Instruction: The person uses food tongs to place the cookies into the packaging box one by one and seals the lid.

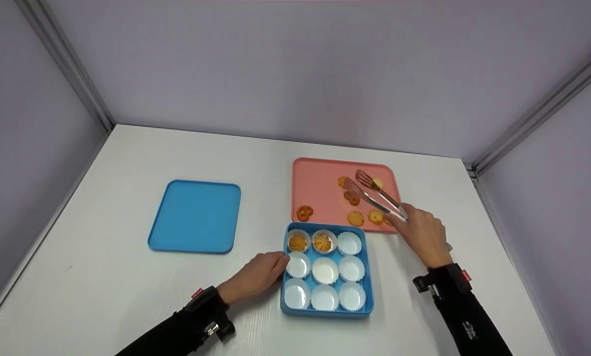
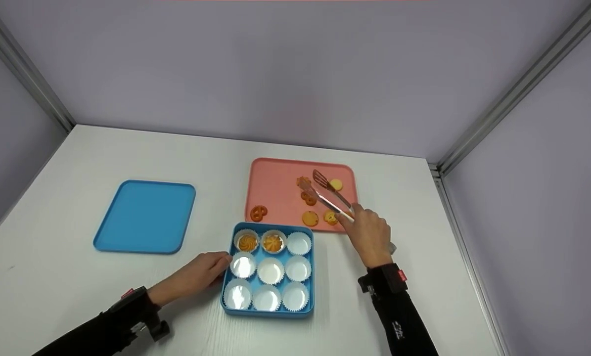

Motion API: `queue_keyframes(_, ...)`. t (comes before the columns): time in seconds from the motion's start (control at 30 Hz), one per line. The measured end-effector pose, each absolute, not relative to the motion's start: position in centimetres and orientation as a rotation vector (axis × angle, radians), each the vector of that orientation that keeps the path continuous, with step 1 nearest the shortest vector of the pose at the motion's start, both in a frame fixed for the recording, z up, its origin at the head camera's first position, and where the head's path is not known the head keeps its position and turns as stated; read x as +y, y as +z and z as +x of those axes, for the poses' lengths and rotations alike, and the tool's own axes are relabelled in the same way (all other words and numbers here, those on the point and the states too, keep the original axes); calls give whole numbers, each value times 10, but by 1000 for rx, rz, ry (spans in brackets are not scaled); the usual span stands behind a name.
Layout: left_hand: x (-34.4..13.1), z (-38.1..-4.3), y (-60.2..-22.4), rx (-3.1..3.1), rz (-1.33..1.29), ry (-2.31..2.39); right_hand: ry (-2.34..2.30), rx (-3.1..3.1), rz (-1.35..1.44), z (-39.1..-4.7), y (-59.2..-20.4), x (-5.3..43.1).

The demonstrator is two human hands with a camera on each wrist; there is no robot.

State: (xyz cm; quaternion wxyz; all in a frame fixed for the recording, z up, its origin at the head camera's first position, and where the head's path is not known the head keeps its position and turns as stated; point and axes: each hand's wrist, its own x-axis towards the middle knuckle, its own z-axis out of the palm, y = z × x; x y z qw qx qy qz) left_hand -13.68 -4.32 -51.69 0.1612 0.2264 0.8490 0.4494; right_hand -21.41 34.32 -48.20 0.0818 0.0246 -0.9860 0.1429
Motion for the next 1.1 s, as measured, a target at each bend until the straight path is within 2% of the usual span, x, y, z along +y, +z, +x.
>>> queue_keyframes(1.1, -44, -137, -520, 2421, 630, 1299, 419, -2975, 87, -237, -491, 329)
